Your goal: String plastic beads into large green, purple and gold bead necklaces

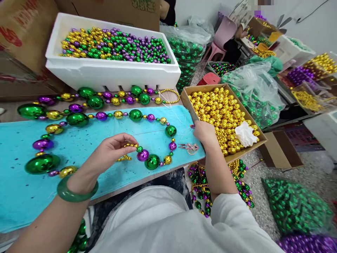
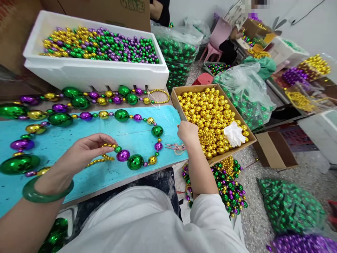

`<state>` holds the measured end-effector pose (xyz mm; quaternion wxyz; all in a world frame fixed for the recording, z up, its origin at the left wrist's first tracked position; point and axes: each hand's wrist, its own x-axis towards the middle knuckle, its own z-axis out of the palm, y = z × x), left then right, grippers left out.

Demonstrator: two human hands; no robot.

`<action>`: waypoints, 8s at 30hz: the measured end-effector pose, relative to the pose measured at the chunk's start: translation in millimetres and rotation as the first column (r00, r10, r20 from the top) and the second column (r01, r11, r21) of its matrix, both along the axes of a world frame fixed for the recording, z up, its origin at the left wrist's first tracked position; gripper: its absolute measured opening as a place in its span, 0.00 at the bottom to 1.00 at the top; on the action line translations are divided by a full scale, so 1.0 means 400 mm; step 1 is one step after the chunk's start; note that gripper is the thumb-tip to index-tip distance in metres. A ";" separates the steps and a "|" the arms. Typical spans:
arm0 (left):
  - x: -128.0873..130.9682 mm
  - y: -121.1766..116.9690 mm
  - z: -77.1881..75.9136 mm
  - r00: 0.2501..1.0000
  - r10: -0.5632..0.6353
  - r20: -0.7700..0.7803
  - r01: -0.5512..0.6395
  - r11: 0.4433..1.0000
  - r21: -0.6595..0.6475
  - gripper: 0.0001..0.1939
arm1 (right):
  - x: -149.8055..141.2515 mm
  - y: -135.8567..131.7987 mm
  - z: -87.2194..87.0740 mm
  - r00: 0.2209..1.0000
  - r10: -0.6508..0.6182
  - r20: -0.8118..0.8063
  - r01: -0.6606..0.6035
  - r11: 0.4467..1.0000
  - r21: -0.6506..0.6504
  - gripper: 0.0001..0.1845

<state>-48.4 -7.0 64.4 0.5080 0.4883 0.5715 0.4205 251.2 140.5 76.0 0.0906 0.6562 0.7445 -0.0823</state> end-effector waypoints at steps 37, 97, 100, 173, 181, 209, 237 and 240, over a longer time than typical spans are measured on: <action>0.017 -0.014 -0.032 0.941 -0.018 0.337 -0.017 0.995 0.101 0.16 | -0.299 -0.147 -0.108 0.069 0.045 -0.997 -0.598 0.801 -0.005 0.29; 0.028 -0.004 -0.053 0.921 -0.040 0.387 0.032 0.999 0.027 0.19 | -0.270 -0.092 -0.110 0.141 0.643 -0.753 -0.556 0.681 0.477 0.19; 0.032 -0.004 -0.046 0.929 -0.030 0.369 0.019 0.999 0.035 0.19 | -0.268 -0.101 -0.089 0.150 0.678 -0.719 -0.552 0.661 0.508 0.19; 0.065 -0.004 -0.076 0.987 0.154 0.040 -0.147 0.980 -0.132 0.20 | -0.292 -0.198 -0.125 -0.106 -0.655 -0.748 -0.451 0.702 -0.551 0.22; -0.048 0.015 0.044 0.989 0.003 -0.146 -0.008 0.999 -0.035 0.14 | -0.219 -0.124 -0.008 -0.086 -0.453 -0.887 -0.449 0.813 -0.372 0.18; -0.128 0.095 0.594 0.964 0.128 0.232 -0.252 0.713 0.654 0.06 | -0.535 -0.108 0.975 -0.002 0.376 -0.927 -0.445 0.830 0.337 0.07; -0.169 0.027 0.341 0.984 -0.043 0.175 -0.053 0.861 0.506 0.43 | -0.529 -0.222 1.169 0.577 0.643 -0.503 -0.139 0.685 0.715 0.09; -0.181 0.004 0.161 0.961 -0.110 0.254 -0.008 0.906 0.423 0.47 | -0.542 -0.245 1.192 0.339 0.602 -0.723 -0.131 0.791 0.598 0.06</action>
